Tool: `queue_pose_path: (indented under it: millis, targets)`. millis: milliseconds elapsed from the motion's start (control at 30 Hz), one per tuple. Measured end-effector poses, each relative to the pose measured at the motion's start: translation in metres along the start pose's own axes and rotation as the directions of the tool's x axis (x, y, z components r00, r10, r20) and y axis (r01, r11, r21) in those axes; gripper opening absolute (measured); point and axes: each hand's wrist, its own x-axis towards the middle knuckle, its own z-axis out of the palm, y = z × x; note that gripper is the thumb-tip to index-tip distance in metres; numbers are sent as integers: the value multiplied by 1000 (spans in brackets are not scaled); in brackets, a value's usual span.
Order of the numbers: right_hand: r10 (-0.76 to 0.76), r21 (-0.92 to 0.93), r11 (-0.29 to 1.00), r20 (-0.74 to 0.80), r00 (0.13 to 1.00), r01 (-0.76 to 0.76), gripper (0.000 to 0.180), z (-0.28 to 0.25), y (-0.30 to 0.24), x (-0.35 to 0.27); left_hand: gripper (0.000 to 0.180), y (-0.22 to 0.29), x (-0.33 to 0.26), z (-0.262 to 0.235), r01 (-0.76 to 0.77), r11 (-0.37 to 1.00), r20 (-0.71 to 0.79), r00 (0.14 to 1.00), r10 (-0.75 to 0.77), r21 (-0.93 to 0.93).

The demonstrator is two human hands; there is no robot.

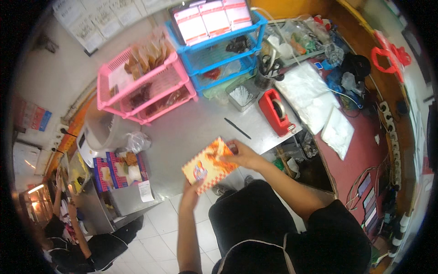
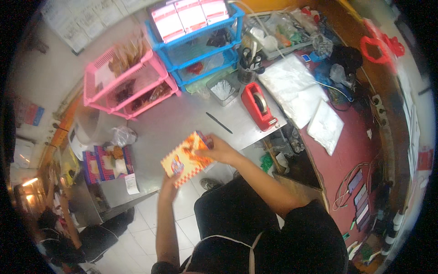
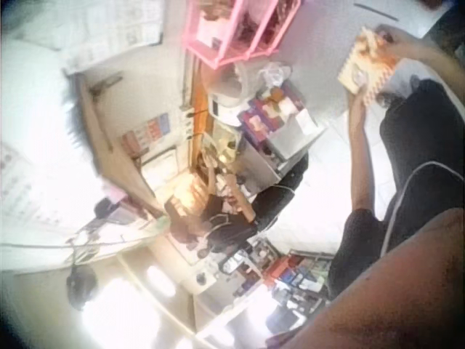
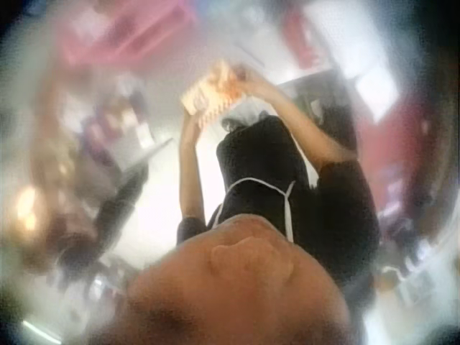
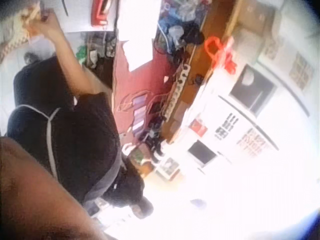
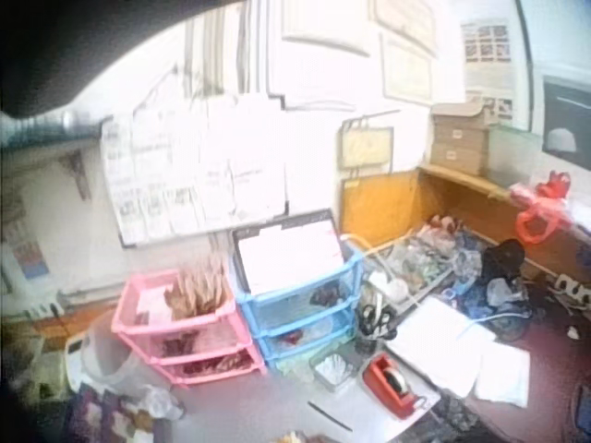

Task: The person packages food items into plastic bags and boxes, using a stapler to seal the packages. They handle various food items, including bread and snacks, and place them into different containers. The person also writes on a piece of paper and interacts with another person in the background.

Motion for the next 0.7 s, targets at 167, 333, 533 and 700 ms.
queue_pose_path:
  millis: [167, 333, 533, 700]
  targets:
    - [53, -221, 974, 24, 998, -46, 76, -18, 7, -41, 62, -29, -75, 46, 32, 989, -42, 998, -38, -147]
    - [-417, -647, 739, -660, 625, -189, 59, -118, -15, -64, 55, -24, -103, 76, -104, 987, -199, 977, 78, -120]
    - [-2, -181, 972, -641, 767, -148, 41, -210, 70, -21, 59, -4, -82, 105, -145, 984, -219, 968, 119, -107]
    - [81, 111, 994, -609, 789, -16, 34, -225, 79, -12, 52, -2, -49, 141, -179, 971, -180, 972, 150, -158]
